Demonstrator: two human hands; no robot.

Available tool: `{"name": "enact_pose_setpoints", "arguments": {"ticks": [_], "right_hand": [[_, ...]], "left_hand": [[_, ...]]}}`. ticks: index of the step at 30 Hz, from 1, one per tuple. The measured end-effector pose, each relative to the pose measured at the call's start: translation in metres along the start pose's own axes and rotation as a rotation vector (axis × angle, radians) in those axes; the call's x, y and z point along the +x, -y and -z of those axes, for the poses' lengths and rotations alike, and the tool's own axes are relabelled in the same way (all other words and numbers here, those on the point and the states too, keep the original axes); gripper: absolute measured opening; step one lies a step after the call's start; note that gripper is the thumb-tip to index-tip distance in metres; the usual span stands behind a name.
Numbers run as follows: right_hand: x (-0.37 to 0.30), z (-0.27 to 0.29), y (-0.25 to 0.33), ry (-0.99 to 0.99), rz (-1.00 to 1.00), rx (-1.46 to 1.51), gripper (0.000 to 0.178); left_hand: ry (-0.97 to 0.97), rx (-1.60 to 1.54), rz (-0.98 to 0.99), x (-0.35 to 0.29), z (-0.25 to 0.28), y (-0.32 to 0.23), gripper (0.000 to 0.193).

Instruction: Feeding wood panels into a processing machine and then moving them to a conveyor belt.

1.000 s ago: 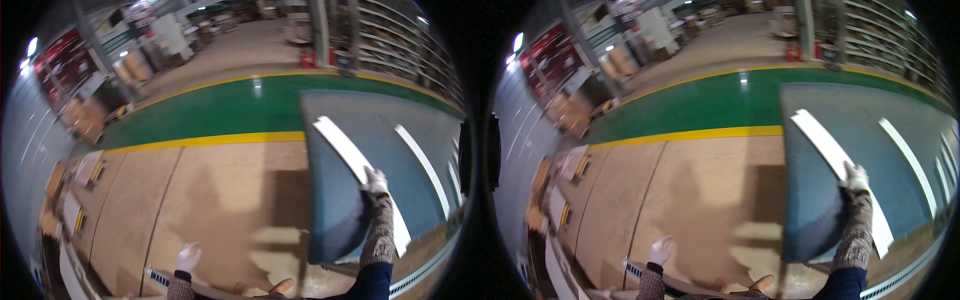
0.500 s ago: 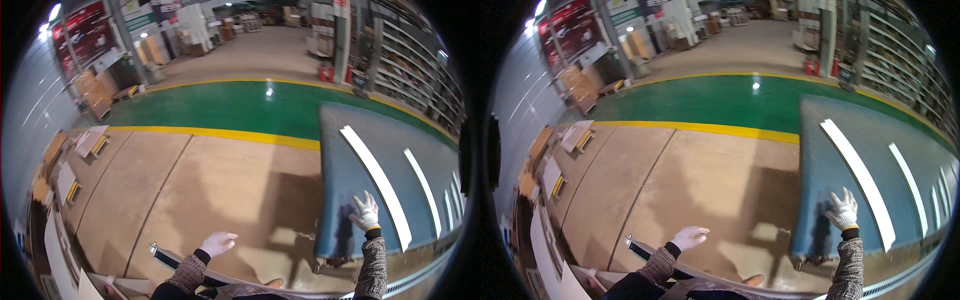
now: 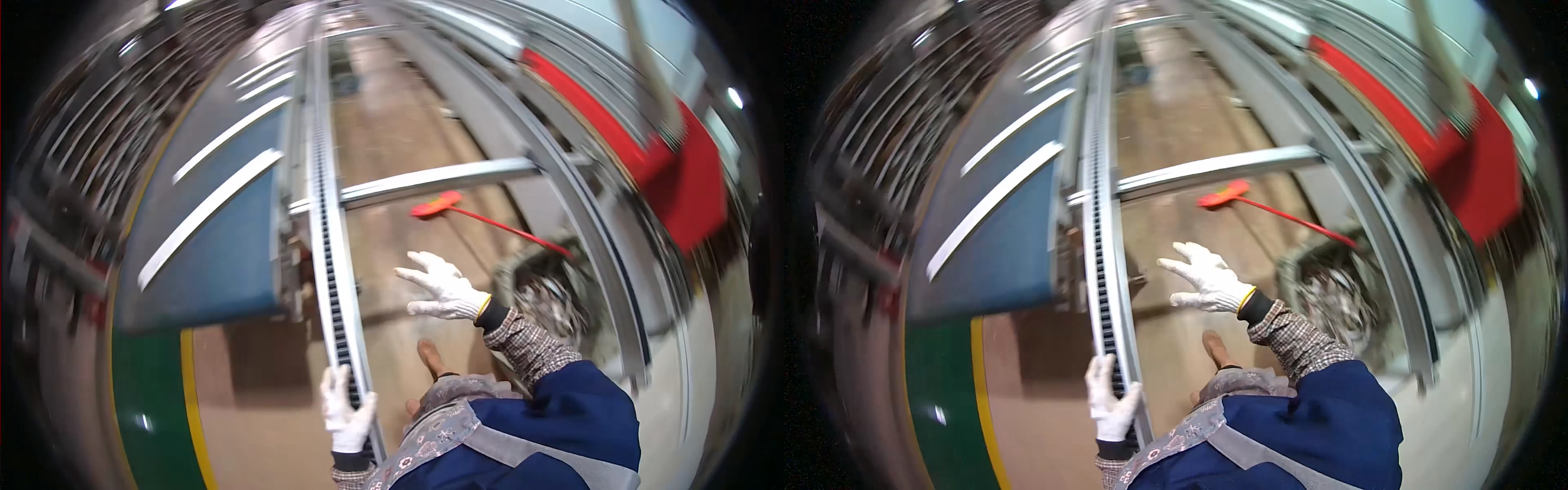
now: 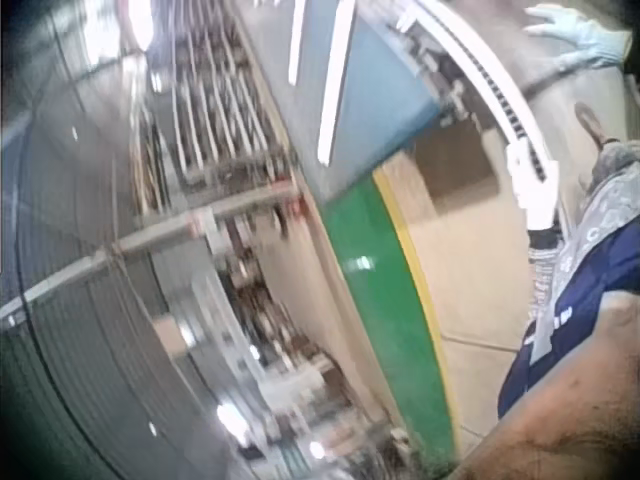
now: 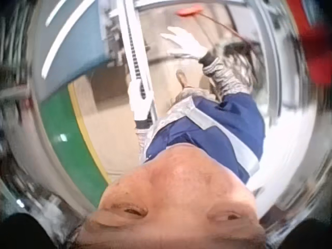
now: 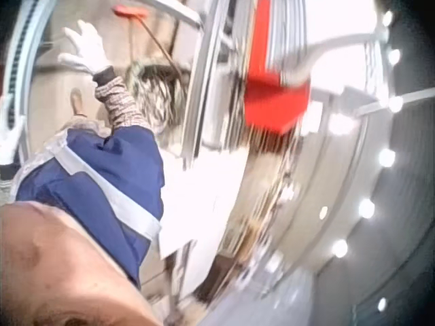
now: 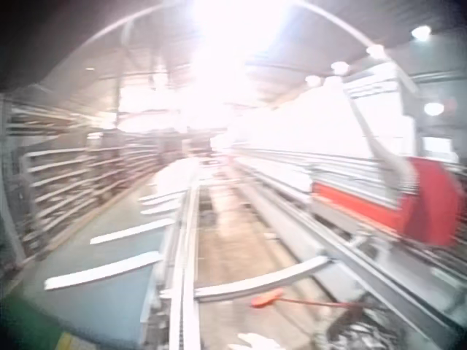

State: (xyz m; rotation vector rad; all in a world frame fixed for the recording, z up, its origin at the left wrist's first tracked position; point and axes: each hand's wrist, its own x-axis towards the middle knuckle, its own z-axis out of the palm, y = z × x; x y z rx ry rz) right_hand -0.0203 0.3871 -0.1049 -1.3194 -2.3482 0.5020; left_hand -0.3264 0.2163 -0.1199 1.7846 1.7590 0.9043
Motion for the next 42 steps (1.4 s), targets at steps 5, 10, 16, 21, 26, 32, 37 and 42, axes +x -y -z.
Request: {"name": "enact_pose_setpoints", "arguments": {"ticks": [5,10,16,21,26,32,37,42], "right_hand": [[-0.196,0.034,-0.021,-0.184,-0.380,-0.053,0.083],[-0.368,0.083,-0.017,-0.359,-0.634,-0.128,0.086],[-0.587,0.111,-0.039,-0.552,-0.889,-0.316,0.092],[-0.793,0.146,-0.088,-0.796,-1.235,-0.339,0.087],[-0.992,0.203,-0.124,-0.809,-1.618,-0.511,0.084],[-1.103,0.261,-0.136,-0.556,-1.869,-0.286,0.084],[-1.126,0.270,-0.137,-0.511,-1.759,-0.237,0.080],[-1.115,0.237,-0.140,-0.437,-1.731,-0.413,0.073]], "left_hand": [[-0.032,-0.131,-0.020,-0.007,-0.014,0.005,0.070],[-0.128,0.561,-0.227,-0.020,-0.016,-0.028,0.063],[-0.131,0.388,-0.427,-0.085,-0.109,-0.142,0.058],[0.052,0.476,-0.690,-0.169,-0.210,-0.207,0.050],[0.198,0.493,-0.911,-0.215,-0.275,-0.264,0.051],[0.207,0.557,-0.941,-0.244,-0.302,-0.313,0.048],[0.273,0.627,-0.982,-0.261,-0.317,-0.328,0.052],[0.273,0.521,-1.004,-0.256,-0.334,-0.291,0.053]]}}
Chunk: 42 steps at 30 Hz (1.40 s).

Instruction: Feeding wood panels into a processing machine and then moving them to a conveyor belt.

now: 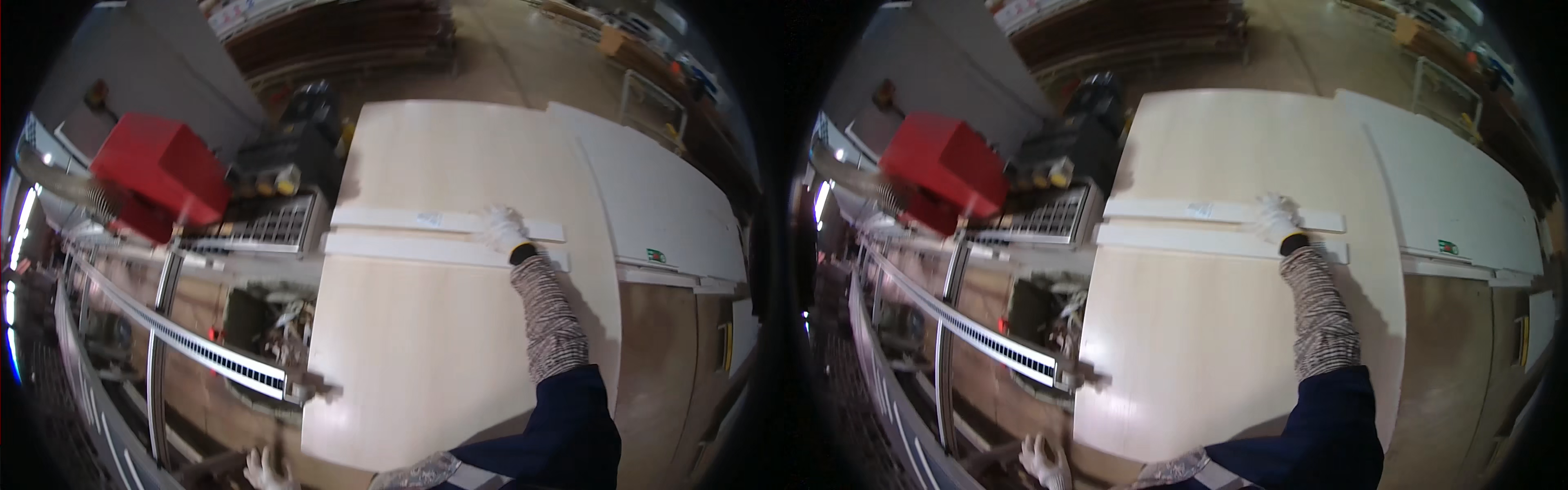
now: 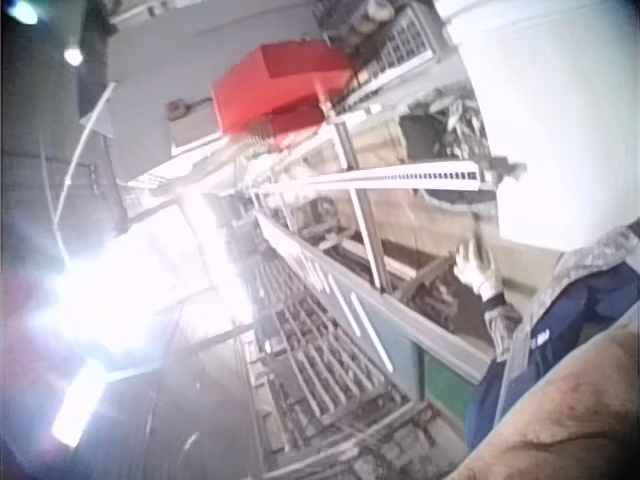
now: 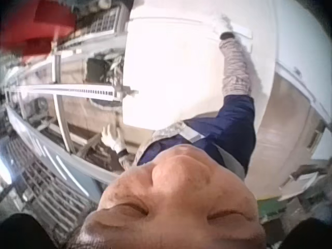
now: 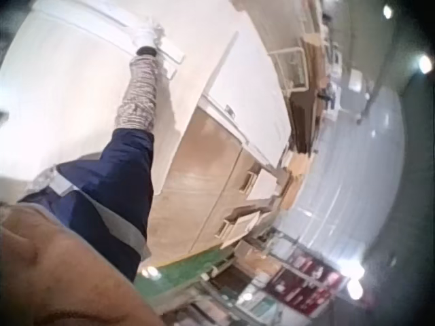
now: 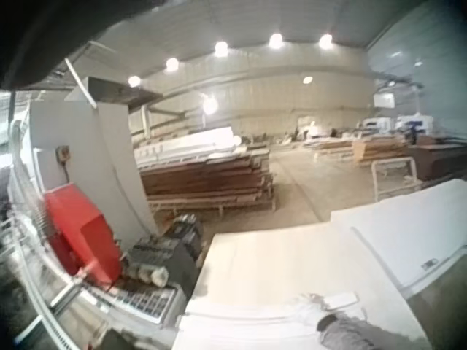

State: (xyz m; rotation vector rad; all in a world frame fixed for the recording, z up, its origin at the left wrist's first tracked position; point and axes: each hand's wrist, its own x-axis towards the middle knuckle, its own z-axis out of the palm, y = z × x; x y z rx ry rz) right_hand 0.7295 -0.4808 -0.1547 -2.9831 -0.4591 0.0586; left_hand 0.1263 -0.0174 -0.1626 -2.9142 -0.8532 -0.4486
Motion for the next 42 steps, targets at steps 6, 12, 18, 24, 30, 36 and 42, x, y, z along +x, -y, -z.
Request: {"name": "enact_pose_setpoints", "arguments": {"ticks": [6,12,18,24,30,36,42], "right_hand": [[-0.099,-0.036,-0.001,-0.151,0.124,0.043,0.065],[-0.197,-0.006,0.023,-0.236,0.163,-0.074,0.066],[-0.288,-0.075,0.029,-0.151,0.167,-0.119,0.077],[-0.268,-0.001,0.091,-0.271,0.238,-0.150,0.105],[-0.225,-0.004,0.094,0.121,0.335,-0.194,0.124],[-0.269,-0.008,0.146,0.035,0.317,-0.016,0.104],[-0.299,-0.029,0.192,0.234,0.220,0.574,0.106]], "left_hand": [[0.070,0.020,0.083,0.022,0.018,-0.012,0.060],[0.115,0.000,0.183,-0.007,0.031,-0.008,0.060],[0.078,-0.061,0.230,-0.028,0.027,-0.007,0.050],[0.033,-0.129,0.215,-0.039,0.030,-0.004,0.050],[0.038,-0.137,0.232,-0.059,0.044,0.011,0.050],[0.046,-0.153,0.353,-0.093,0.050,0.054,0.046],[-0.010,-0.099,0.517,-0.126,0.075,0.131,0.047]]}}
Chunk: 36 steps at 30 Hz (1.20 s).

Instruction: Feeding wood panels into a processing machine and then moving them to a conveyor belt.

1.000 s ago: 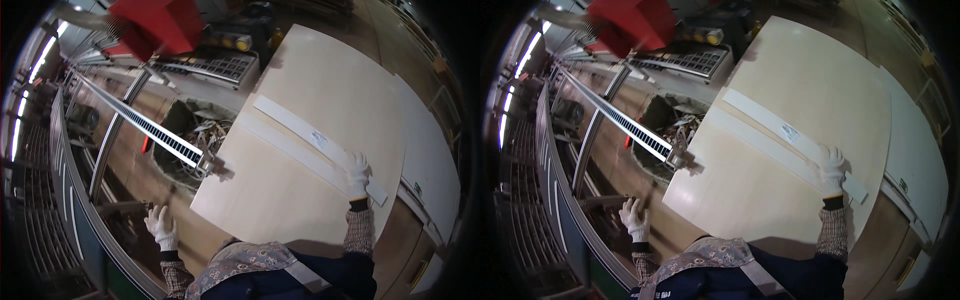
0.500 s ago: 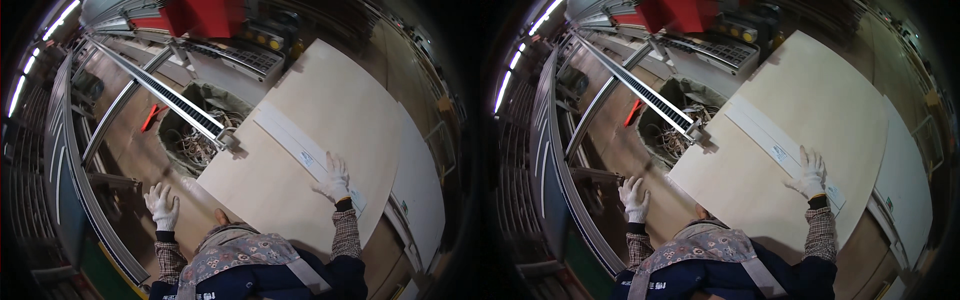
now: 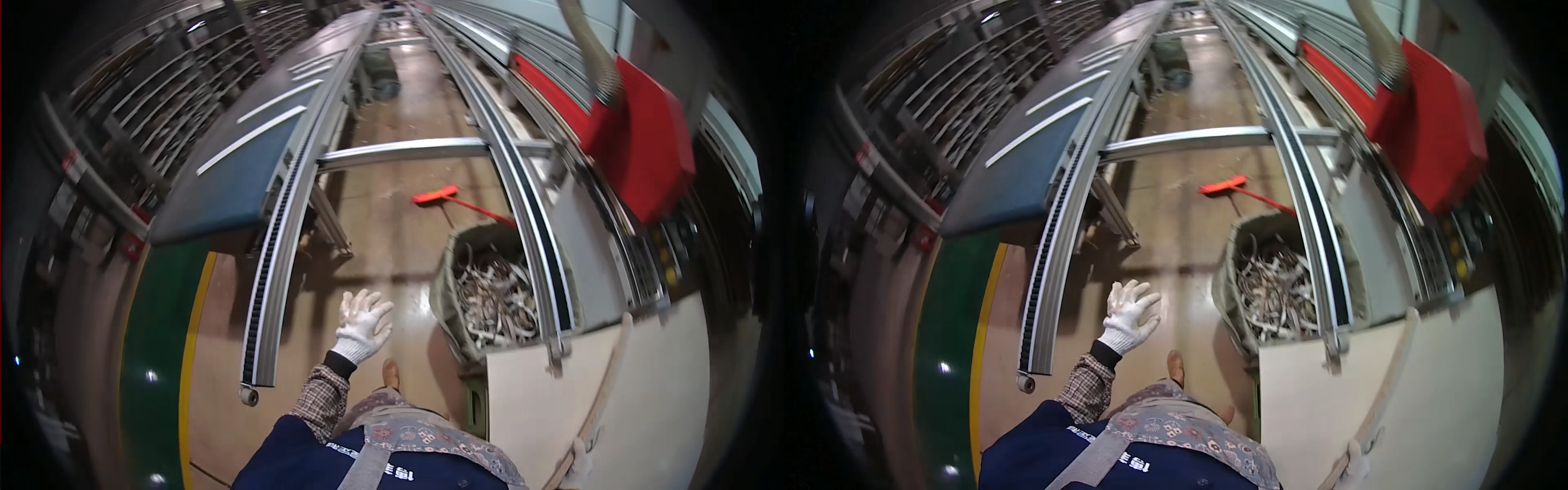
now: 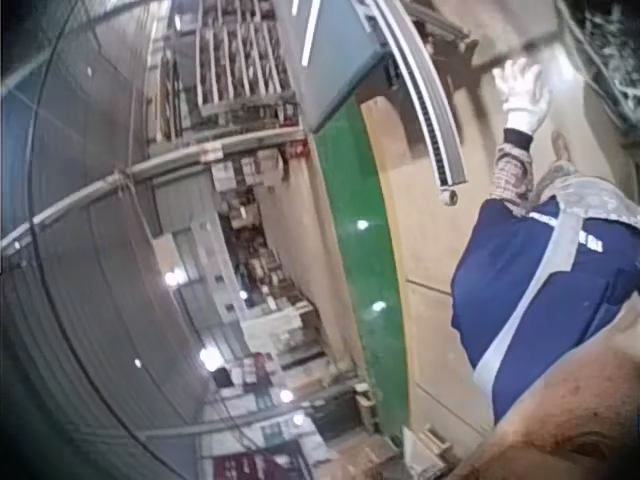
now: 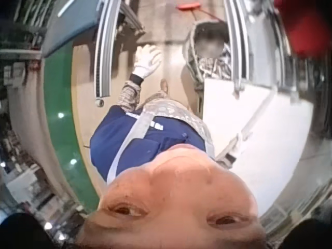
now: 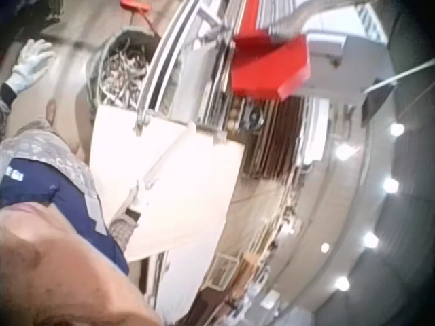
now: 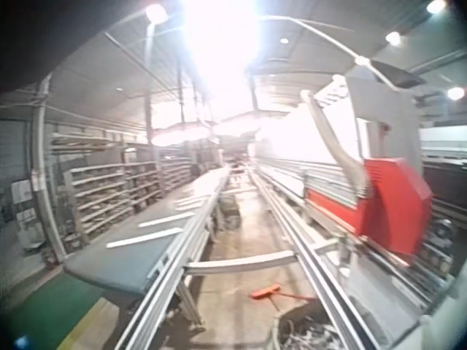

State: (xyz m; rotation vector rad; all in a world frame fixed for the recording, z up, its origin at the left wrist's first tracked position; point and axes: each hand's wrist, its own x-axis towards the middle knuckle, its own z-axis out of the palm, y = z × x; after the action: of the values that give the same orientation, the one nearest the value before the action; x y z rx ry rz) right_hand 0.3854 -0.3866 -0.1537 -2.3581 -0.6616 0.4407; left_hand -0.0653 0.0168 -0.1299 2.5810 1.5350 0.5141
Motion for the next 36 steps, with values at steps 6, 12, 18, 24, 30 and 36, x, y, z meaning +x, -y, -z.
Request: {"name": "enact_pose_setpoints", "arguments": {"ticks": [6,12,18,24,30,36], "right_hand": [[0.033,-0.033,0.160,0.040,0.095,0.362,0.108],[0.105,-0.153,0.341,0.152,0.493,0.478,0.111],[0.109,-0.296,0.585,0.394,0.845,0.273,0.113],[0.113,-0.478,0.769,0.462,1.230,-0.147,0.122],[0.054,-0.676,0.962,0.710,1.436,-0.363,0.116],[-0.045,-0.888,1.112,0.772,1.823,-0.456,0.111]], "left_hand": [[-0.193,0.038,0.123,0.017,0.031,0.124,0.051],[-0.299,0.015,0.297,0.028,0.053,0.235,0.052],[-0.426,-0.004,0.511,0.022,0.059,0.300,0.067],[-0.543,-0.179,0.748,0.015,0.063,0.335,0.071],[-0.665,-0.321,1.361,-0.004,0.084,0.382,0.081],[-0.688,-0.066,2.012,-0.079,0.032,0.403,0.084]]}}
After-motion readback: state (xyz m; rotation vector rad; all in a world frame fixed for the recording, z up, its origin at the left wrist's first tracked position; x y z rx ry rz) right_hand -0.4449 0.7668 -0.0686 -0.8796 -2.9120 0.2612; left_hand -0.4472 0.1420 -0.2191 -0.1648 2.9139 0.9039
